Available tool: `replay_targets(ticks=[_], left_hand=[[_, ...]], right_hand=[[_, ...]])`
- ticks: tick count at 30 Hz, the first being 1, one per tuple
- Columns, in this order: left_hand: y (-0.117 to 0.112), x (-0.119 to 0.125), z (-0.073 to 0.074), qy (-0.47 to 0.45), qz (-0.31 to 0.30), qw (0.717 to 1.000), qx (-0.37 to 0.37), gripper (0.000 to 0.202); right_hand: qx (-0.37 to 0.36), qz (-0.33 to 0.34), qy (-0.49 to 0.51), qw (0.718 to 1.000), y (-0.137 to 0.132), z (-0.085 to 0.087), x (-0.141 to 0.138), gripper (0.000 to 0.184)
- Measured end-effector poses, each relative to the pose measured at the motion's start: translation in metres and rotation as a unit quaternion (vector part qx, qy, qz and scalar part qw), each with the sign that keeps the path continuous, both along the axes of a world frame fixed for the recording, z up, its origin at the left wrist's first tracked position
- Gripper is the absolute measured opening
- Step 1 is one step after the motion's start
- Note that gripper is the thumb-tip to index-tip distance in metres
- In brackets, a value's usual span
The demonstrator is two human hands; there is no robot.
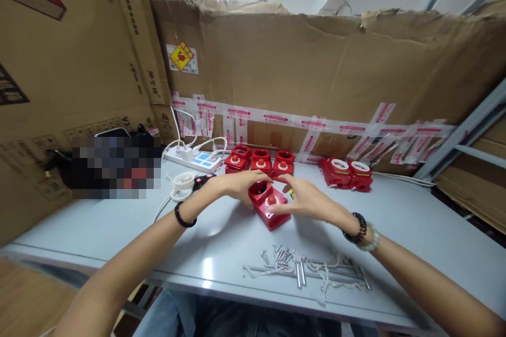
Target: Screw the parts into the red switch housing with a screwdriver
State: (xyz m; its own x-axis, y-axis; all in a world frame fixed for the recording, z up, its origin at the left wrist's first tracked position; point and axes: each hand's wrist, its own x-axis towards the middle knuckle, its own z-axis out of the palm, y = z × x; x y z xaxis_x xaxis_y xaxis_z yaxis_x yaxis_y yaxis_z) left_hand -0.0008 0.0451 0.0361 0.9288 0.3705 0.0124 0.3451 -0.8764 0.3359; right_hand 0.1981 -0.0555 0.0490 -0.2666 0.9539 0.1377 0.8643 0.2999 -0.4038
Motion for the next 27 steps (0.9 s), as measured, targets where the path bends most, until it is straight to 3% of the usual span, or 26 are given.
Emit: replay_targets(ticks=[4, 10, 12, 15, 18, 21, 27], left_hand=[[0.004, 0.007, 0.0, -0.042, -0.013, 0.999, -0.028, 0.089], [-0.001, 0.016, -0.008, -0.128, -0.039, 0.989, -0.059, 0.086], [-0.007, 0.017, -0.009, -0.153, -0.043, 0.986, -0.052, 0.086], [-0.018, 0.01, -0.009, -0.165, -0.026, 0.986, -0.028, 0.08], [-0.027, -0.003, -0.011, -0.136, 0.002, 0.991, -0.01, 0.07], [-0.029, -0.013, -0.017, -0.094, 0.029, 0.995, 0.017, 0.068], [-0.027, -0.019, -0.025, -0.065, 0.059, 0.995, 0.043, 0.066]], right_hand=[[0.049, -0.012, -0.068, 0.996, -0.011, -0.017, -0.016, 0.09], [0.073, -0.094, -0.165, 0.979, -0.02, -0.031, -0.024, 0.058], [0.073, -0.103, -0.179, 0.976, -0.025, -0.032, -0.015, 0.054], [0.05, -0.12, -0.194, 0.972, -0.036, -0.032, 0.01, 0.064], [0.029, -0.177, -0.195, 0.964, -0.04, -0.028, 0.038, 0.064], [0.009, -0.226, -0.218, 0.949, -0.027, -0.024, 0.056, 0.057], [0.013, -0.281, -0.221, 0.934, 0.039, -0.02, 0.058, 0.062]])
